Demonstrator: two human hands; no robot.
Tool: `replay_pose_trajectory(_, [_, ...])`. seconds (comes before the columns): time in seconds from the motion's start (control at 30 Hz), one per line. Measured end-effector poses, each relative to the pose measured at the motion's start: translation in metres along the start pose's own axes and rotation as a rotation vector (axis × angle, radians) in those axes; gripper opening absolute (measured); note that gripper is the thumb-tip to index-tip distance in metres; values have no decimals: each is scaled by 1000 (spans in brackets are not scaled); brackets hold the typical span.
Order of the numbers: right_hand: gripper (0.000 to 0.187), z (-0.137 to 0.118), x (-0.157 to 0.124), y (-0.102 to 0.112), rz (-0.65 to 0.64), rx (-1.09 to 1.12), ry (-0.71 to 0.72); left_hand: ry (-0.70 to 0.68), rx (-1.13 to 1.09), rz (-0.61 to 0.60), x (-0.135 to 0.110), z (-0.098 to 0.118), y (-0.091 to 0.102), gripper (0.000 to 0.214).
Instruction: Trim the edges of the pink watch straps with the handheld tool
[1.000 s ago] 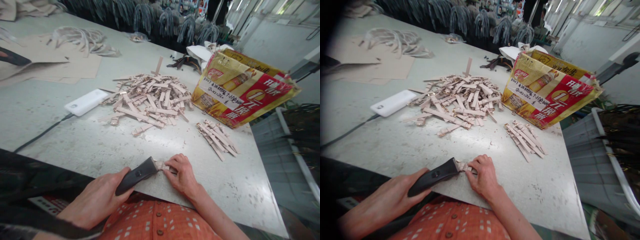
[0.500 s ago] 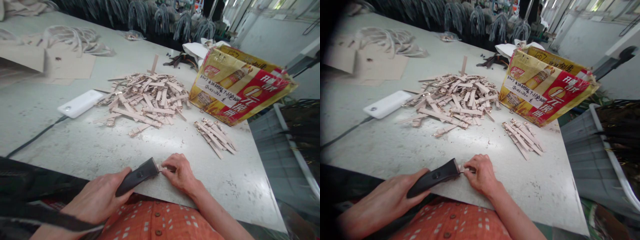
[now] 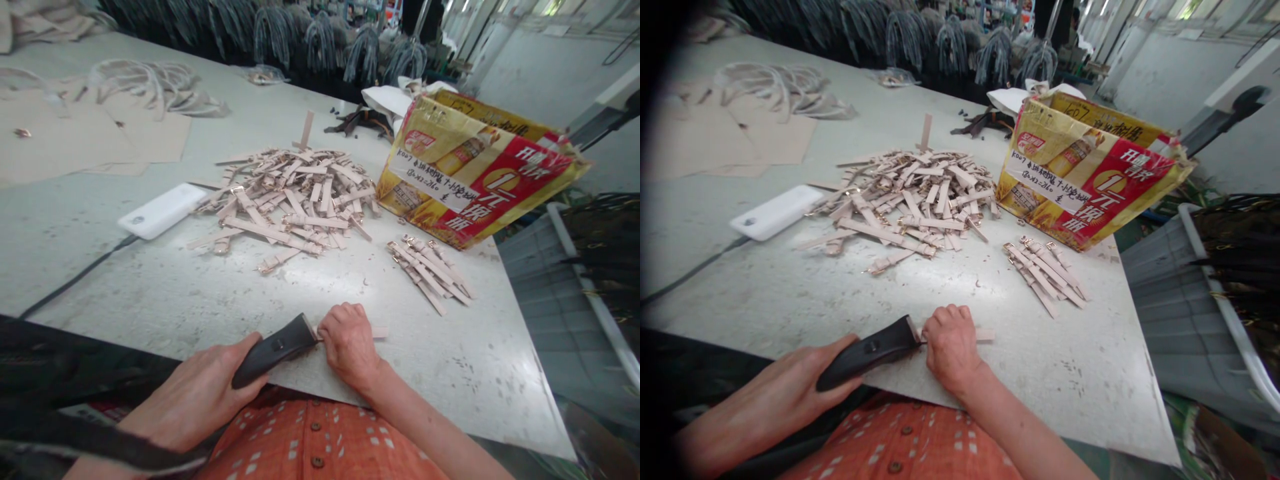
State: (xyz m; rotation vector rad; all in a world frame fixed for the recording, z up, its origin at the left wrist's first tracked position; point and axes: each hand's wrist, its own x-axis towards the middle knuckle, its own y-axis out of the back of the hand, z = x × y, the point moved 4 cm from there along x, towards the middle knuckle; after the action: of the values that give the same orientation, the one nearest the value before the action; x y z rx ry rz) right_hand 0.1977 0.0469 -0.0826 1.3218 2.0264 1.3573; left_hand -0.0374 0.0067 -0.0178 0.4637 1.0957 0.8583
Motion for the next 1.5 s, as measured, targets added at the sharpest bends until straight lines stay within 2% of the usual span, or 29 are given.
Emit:
replay_pose_trajectory(0.1, [19, -1, -3, -4, 51, -22, 59, -19, -21, 10, -2, 0, -1, 29])
replay_pose_trajectory(0.2, [21, 1, -5, -4, 100, 130, 76, -9, -13, 30, -1, 1, -1, 29])
replay_pose_trajectory(0.37, [21, 11, -5, -2, 214, 418, -46, -7, -4, 26, 1, 4, 1, 29])
replay_pose_trajectory(0.43, [23, 15, -8, 4, 289, 444, -87, -2, 4, 40, 1, 4, 1, 30])
replay_pose_trajectory(0.5, [15, 19, -13, 10, 331, 415, -133, 4, 10, 43, 1, 2, 0, 30])
replay_pose_trajectory(0.53, [9, 20, -16, 13, 326, 386, -150, 0, 7, 42, 1, 2, -1, 30])
replay_pose_trajectory(0.63, [23, 19, -22, 17, 227, 277, -134, -8, 7, 52, 1, -1, -1, 27])
replay_pose_trajectory(0.73, [16, 18, -24, 14, 125, 201, -95, -5, 24, 88, 1, -4, 1, 24])
replay_pose_trajectory(0.87, [11, 22, -21, 9, 66, 206, -105, 5, 50, 21, -1, -2, 4, 32])
replay_pose_trajectory(1.2, [4, 23, -22, 13, 52, 276, -67, -2, 142, -40, 3, 30, 12, 26])
replay_pose_trajectory(1.3, [3, 22, -21, 12, 82, 282, -74, -10, 151, -48, 6, 32, 12, 26])
replay_pose_trajectory(1.4, [13, 19, -20, 11, 84, 255, -74, -29, 159, -43, 8, 29, 9, 25])
replay_pose_trajectory(1.5, [19, 18, -21, 12, 75, 192, -95, -34, 162, 12, 9, 25, 8, 25])
